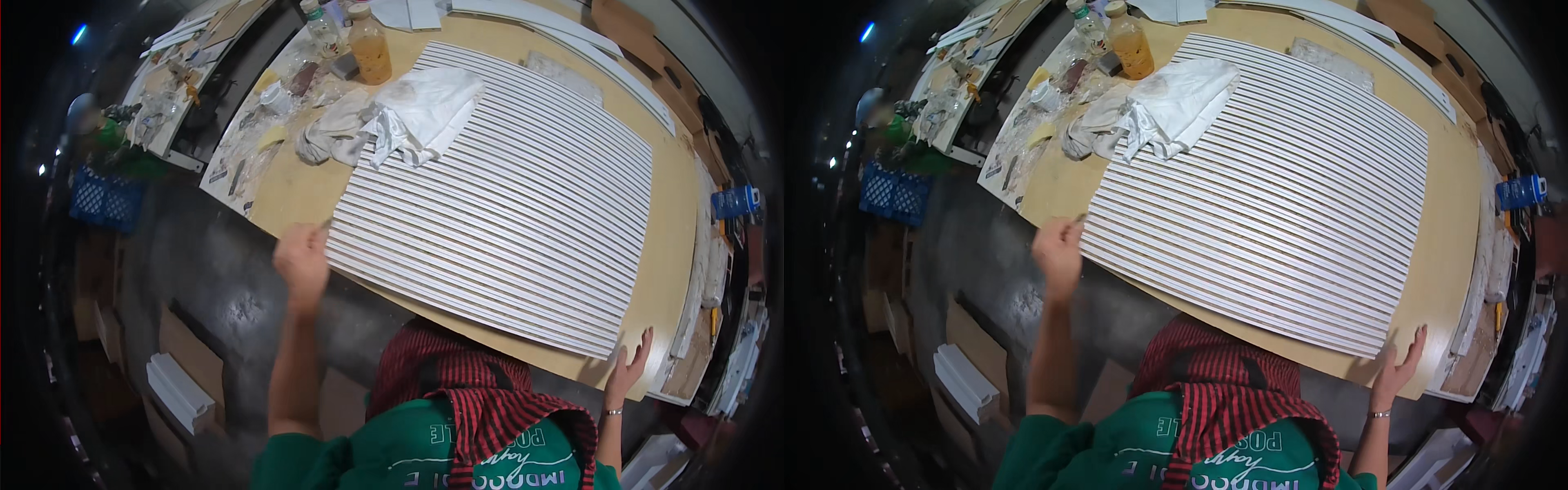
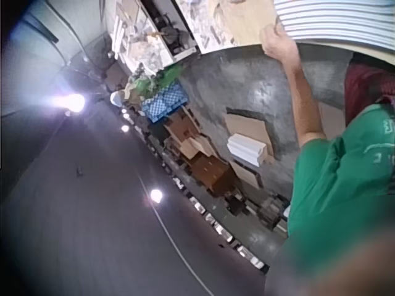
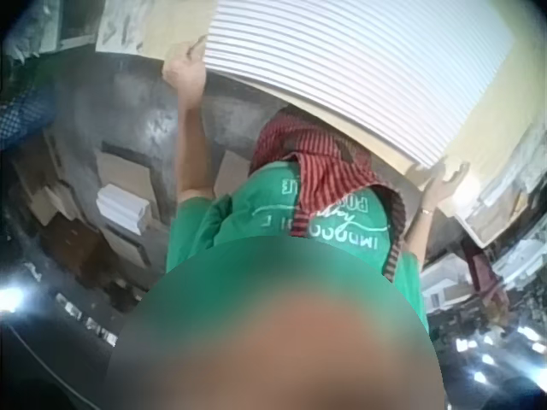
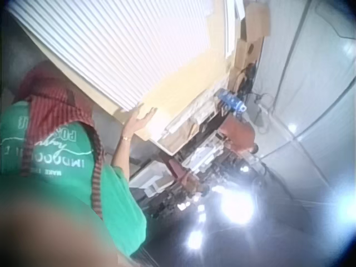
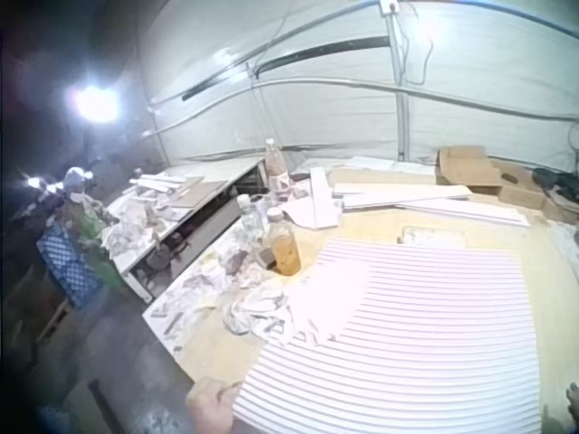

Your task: The person is cleaning and finishing a slatted furniture panel using a cloth, a liquid solvent, and a manual scraper.

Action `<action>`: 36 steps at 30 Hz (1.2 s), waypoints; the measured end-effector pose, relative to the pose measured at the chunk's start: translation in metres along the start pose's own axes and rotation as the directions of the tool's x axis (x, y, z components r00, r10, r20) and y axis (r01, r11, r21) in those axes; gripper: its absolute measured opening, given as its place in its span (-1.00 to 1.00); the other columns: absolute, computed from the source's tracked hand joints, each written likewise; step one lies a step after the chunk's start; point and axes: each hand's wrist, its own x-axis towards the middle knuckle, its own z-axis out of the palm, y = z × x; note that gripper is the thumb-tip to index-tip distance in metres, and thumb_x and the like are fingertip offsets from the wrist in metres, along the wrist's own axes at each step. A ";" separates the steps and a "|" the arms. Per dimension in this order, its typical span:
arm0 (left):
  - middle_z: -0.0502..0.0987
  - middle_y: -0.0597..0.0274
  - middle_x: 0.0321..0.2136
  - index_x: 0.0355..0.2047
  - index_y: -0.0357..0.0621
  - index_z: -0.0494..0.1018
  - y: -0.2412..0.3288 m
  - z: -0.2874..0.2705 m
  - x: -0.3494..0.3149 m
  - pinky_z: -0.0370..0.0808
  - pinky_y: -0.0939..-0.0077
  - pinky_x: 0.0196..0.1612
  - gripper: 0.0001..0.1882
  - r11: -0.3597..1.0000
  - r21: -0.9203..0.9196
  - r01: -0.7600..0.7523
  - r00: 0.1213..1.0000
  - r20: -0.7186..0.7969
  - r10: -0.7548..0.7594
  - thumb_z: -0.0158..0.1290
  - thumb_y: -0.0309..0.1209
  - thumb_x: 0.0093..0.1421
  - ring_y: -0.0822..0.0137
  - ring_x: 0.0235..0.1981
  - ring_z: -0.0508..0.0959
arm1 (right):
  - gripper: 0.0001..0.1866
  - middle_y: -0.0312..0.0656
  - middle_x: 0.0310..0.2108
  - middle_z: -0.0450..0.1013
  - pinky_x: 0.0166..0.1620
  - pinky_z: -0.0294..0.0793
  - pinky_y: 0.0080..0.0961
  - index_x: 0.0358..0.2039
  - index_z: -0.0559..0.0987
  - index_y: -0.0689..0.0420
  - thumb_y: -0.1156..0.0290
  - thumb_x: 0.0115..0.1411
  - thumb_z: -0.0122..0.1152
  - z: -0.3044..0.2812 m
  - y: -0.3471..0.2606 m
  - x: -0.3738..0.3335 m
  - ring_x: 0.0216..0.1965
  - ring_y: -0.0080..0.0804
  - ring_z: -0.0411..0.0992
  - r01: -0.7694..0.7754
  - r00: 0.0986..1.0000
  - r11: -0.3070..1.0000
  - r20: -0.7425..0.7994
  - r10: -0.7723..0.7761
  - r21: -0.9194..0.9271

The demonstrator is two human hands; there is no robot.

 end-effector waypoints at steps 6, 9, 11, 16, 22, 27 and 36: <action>0.52 0.43 -0.46 -0.27 -0.31 0.58 -0.028 -0.005 0.035 0.41 0.62 -0.40 -0.89 0.855 -0.387 0.346 0.937 0.097 -0.336 0.21 -0.64 0.18 0.62 -0.47 0.44 | -0.39 0.03 0.40 0.24 0.44 0.10 -0.20 0.33 0.36 0.26 0.64 0.22 0.10 0.040 -0.090 -0.008 0.42 -0.09 0.20 0.274 0.961 0.959 0.051 -0.271 -0.069; 0.54 0.40 -0.44 -0.19 -0.27 0.55 0.056 -0.002 0.030 0.40 0.66 -0.32 -0.81 0.246 -0.760 0.601 0.797 0.553 -0.242 0.12 -0.69 0.19 0.59 -0.42 0.47 | -0.49 0.07 0.27 0.41 0.36 0.27 -0.23 0.20 0.48 0.31 0.61 0.20 0.13 0.057 -0.134 -0.005 0.29 -0.14 0.38 0.101 0.955 0.970 0.252 -0.157 0.221; 0.56 0.34 -0.37 -0.23 -0.29 0.56 0.112 0.002 0.016 0.45 0.65 -0.28 -0.89 0.023 -0.736 0.676 0.736 0.675 -0.046 0.11 -0.68 0.26 0.58 -0.39 0.48 | -0.60 0.03 0.09 0.56 0.26 0.40 -0.29 0.11 0.55 0.33 0.56 0.26 0.15 0.089 -0.190 0.000 0.15 -0.19 0.51 -0.071 0.898 0.837 0.400 -0.184 0.543; 0.47 0.14 0.12 -0.26 -0.17 0.60 0.173 0.017 0.006 0.50 0.50 0.03 -0.81 -0.097 -0.672 0.734 0.658 0.667 0.349 0.16 -0.72 0.18 0.37 0.03 0.51 | -0.74 -0.07 -0.07 0.61 0.12 0.51 -0.50 0.00 0.61 0.36 0.56 0.35 0.16 0.133 -0.253 0.006 -0.03 -0.42 0.56 -0.594 0.609 0.467 0.745 -0.272 0.655; 0.48 0.03 0.14 -0.28 -0.20 0.65 0.170 0.020 0.021 0.45 0.37 0.15 -0.86 0.021 -0.561 0.828 0.463 0.704 0.538 0.20 -0.65 0.17 0.23 0.11 0.52 | -0.81 -0.18 -0.28 0.62 -0.15 0.55 -0.54 -0.12 0.66 0.30 0.53 0.27 0.32 0.127 -0.250 0.013 -0.22 -0.49 0.56 -0.766 0.391 0.365 0.834 -0.388 0.529; 0.59 0.05 0.03 -0.16 -0.16 0.62 0.128 0.043 0.102 0.40 0.22 0.22 -0.70 0.640 -0.769 0.015 0.848 0.348 0.399 0.31 -0.58 0.05 0.09 0.10 0.54 | -0.86 -0.21 -0.40 0.56 -0.28 0.54 -0.49 -0.27 0.65 0.20 0.47 0.18 0.43 0.142 -0.242 0.001 -0.35 -0.44 0.54 -0.726 0.603 0.265 0.773 -0.198 0.635; 0.56 0.08 -0.05 -0.03 -0.06 0.61 -0.010 0.134 0.224 0.45 0.19 0.09 -0.51 0.799 -0.465 -0.382 0.760 0.333 0.558 0.12 -0.63 -0.03 0.00 -0.02 0.52 | -0.95 -0.29 -0.45 0.52 -0.34 0.49 -0.53 -0.30 0.57 0.16 0.49 0.26 0.26 0.227 -0.321 -0.020 -0.44 -0.51 0.48 -0.567 0.822 0.343 0.542 0.175 0.749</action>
